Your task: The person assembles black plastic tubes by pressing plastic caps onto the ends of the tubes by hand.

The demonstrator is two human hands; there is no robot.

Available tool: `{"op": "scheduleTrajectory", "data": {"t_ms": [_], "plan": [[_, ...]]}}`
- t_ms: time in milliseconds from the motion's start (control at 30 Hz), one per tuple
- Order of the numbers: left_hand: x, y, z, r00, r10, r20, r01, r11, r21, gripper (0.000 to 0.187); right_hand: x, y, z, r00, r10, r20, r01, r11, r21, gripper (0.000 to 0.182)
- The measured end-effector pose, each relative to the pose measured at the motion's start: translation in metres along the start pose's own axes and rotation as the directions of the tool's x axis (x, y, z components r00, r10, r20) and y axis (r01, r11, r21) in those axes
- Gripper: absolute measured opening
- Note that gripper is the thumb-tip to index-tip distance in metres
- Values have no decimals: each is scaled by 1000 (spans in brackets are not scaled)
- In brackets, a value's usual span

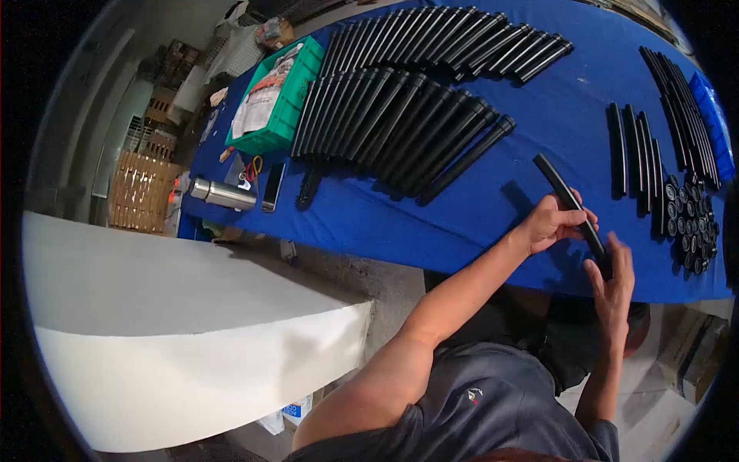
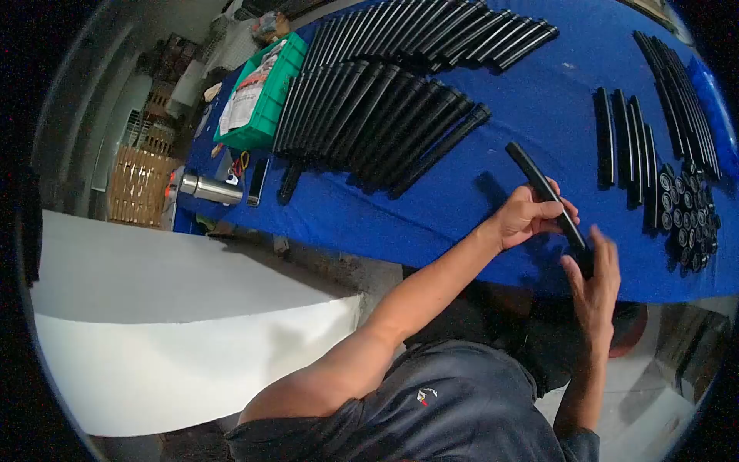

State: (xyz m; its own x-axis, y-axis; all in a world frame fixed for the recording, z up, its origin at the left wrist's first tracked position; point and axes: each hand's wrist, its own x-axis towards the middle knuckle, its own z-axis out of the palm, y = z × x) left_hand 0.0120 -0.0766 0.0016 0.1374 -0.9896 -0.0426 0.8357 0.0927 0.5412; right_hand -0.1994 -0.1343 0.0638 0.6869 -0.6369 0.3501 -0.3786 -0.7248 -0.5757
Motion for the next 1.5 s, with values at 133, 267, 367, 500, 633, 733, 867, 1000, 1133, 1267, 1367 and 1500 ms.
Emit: {"op": "scheduleTrajectory", "data": {"t_ms": [133, 267, 367, 500, 633, 733, 867, 1000, 1133, 1267, 1367, 1500], "plan": [[13, -4, -1, 1000, -24, 7, 23, 995, 92, 28, 47, -82, -28, 879, -442, 181, 359, 861, 360, 66], [16, 7, 6, 986, -150, 69, 145, 987, 76, 29, 85, -204, 42, 580, -670, 464, -227, 414, 881, 73], [15, 7, 5, 985, -150, 88, 150, 989, 3, 27, 33, -293, 85, 227, -924, 309, -340, 222, 914, 48], [13, 8, 1, 985, -123, 119, 122, 992, 19, 23, -35, -321, 55, -58, -981, -186, -653, -104, 750, 34], [12, 6, 8, 991, -124, 47, 126, 992, -25, 26, -24, -330, 58, -104, -993, -47, -625, 28, 780, 39], [11, 10, 9, 992, -113, 60, 114, 994, -1, 27, 1, -332, 43, -152, -987, -48, -668, 67, 741, 29], [13, 8, 10, 992, -121, 39, 122, 992, -24, 27, 9, -326, 48, -208, -976, 67, -698, 196, 688, 34], [14, 9, 7, 990, -122, 66, 123, 992, -16, 27, -4, -318, 78, -206, -977, 48, -760, 191, 621, 32], [13, 8, 10, 990, -133, 49, 133, 991, -4, 26, 3, -343, 42, -87, -987, -134, -681, -39, 731, 31], [13, 10, 11, 990, -126, 63, 127, 992, -2, 26, 10, -327, 34, -91, -995, 45, -791, 99, 603, 36], [12, 10, 13, 991, -126, 42, 126, 992, -14, 26, 7, -317, 62, -181, -981, 69, -789, 186, 586, 38], [12, 12, 11, 989, -135, 63, 135, 991, -2, 26, 10, -320, 64, -202, -974, 104, -749, 222, 624, 35]]}}
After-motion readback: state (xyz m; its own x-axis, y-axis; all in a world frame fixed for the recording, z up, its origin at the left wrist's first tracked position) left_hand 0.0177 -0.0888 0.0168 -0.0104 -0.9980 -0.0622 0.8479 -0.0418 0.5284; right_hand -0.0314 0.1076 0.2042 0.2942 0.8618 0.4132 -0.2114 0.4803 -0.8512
